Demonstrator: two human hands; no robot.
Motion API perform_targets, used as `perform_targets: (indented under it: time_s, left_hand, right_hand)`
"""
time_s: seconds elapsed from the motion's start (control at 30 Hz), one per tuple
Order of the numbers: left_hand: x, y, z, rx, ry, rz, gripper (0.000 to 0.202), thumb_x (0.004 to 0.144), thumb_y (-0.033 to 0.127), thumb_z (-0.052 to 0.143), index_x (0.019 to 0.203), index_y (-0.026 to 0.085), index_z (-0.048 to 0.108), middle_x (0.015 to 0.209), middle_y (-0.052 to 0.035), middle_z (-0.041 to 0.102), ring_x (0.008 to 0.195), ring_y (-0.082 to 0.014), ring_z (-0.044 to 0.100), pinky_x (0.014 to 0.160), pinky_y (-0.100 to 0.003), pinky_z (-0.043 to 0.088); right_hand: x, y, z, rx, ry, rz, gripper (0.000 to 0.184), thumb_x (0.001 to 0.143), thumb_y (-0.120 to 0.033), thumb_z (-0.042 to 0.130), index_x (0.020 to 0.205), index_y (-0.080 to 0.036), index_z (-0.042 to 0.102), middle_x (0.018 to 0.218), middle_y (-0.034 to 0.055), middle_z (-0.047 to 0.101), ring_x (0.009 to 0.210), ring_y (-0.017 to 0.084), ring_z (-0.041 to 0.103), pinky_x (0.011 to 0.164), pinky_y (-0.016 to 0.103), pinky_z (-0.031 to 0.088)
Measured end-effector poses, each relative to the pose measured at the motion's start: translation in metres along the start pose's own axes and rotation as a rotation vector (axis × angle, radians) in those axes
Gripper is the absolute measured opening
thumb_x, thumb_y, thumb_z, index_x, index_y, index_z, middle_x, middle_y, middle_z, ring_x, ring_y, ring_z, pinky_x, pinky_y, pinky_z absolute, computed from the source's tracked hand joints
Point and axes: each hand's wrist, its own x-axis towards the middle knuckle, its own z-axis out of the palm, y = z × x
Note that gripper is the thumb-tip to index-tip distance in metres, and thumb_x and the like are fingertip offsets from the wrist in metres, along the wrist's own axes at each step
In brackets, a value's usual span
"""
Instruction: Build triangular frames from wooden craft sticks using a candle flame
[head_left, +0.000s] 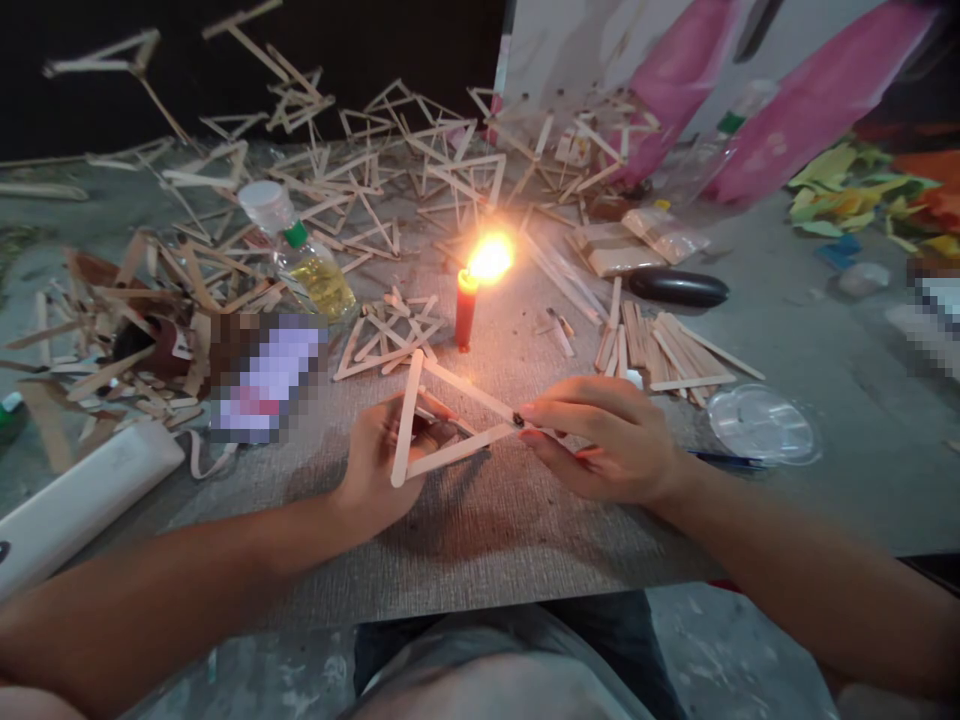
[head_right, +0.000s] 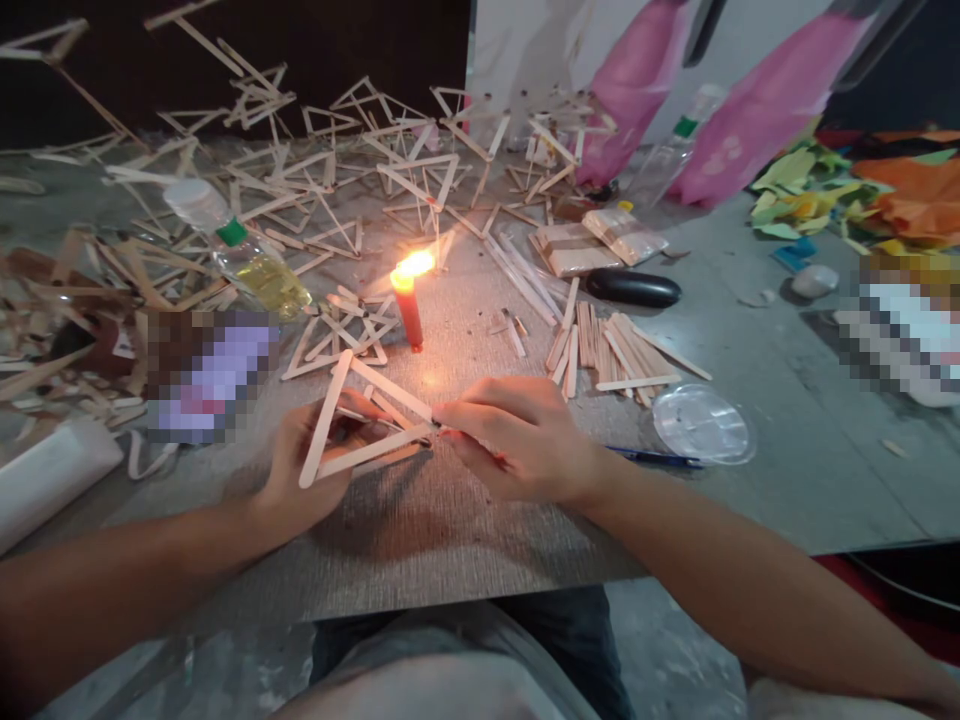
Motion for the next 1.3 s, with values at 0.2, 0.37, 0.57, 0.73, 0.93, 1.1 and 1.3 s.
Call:
perform_targets:
  time_s: [0.2,0.37,0.57,0.73,0.93,1.1,1.3]
  left_hand:
    - [0.000,0.002,0.000,0.023,-0.013,-0.012,0.018,0.071,0.011,0.086,0.069,0.016,0.069,0.068,-0.0018,0.073,0.063,-0.0176,0.072,0.059,-0.027,0.063]
    - [-0.001,0.005,0.001,0.051,0.004,-0.027,0.017,0.069,0.010,0.086,0.068,0.016,0.070,0.065,-0.0022,0.073,0.061,-0.0177,0.071,0.056,-0.027,0.061]
    - [0.000,0.006,0.001,0.068,-0.004,-0.029,0.014,0.069,0.012,0.084,0.068,0.017,0.071,0.060,-0.0002,0.069,0.056,-0.0154,0.066,0.051,-0.025,0.055]
    - [-0.001,0.003,0.002,0.034,-0.025,-0.021,0.014,0.071,0.013,0.085,0.068,0.016,0.072,0.064,-0.0005,0.069,0.060,-0.0157,0.067,0.056,-0.026,0.056]
    - [-0.001,0.002,0.000,-0.022,-0.035,-0.036,0.014,0.072,0.012,0.085,0.071,0.016,0.072,0.065,-0.0019,0.070,0.062,-0.0181,0.069,0.057,-0.030,0.060]
    - [-0.002,0.004,0.001,-0.023,-0.019,-0.041,0.016,0.070,0.012,0.086,0.069,0.017,0.070,0.066,-0.0025,0.070,0.062,-0.0195,0.071,0.058,-0.031,0.062]
    - [-0.001,0.002,0.001,-0.003,-0.020,-0.043,0.014,0.070,0.013,0.086,0.071,0.017,0.072,0.064,-0.0014,0.069,0.061,-0.0170,0.069,0.058,-0.028,0.063]
  right_hand:
    - [-0.001,-0.002,-0.006,-0.010,-0.051,-0.015,0.025,0.092,-0.006,0.066,0.113,-0.019,0.070,0.097,0.0053,0.078,0.076,0.013,0.071,0.065,0.026,0.057]
    - [-0.002,-0.001,-0.004,0.001,-0.050,-0.010,0.025,0.096,-0.007,0.060,0.114,-0.021,0.069,0.096,0.0050,0.079,0.077,0.014,0.071,0.066,0.028,0.057]
    - [0.001,-0.005,-0.001,0.047,-0.029,0.067,0.017,0.097,-0.015,0.066,0.112,-0.023,0.064,0.087,0.0013,0.079,0.070,0.013,0.072,0.063,0.025,0.057]
    - [0.002,-0.008,-0.005,0.169,-0.088,0.188,0.009,0.097,-0.027,0.068,0.102,-0.021,0.065,0.073,-0.0010,0.072,0.058,0.012,0.065,0.058,0.025,0.053]
    - [-0.002,-0.006,-0.006,0.282,0.062,0.247,0.008,0.100,-0.019,0.061,0.096,-0.025,0.056,0.073,-0.0032,0.066,0.058,0.010,0.061,0.053,0.021,0.048]
    - [-0.003,-0.006,-0.008,0.233,0.058,0.262,0.011,0.104,-0.025,0.057,0.094,-0.022,0.060,0.072,-0.0016,0.066,0.061,0.011,0.063,0.057,0.023,0.050]
    - [0.000,-0.011,-0.011,0.201,0.032,0.165,0.019,0.108,-0.027,0.050,0.093,-0.022,0.062,0.074,0.0000,0.061,0.061,0.012,0.059,0.056,0.025,0.049]
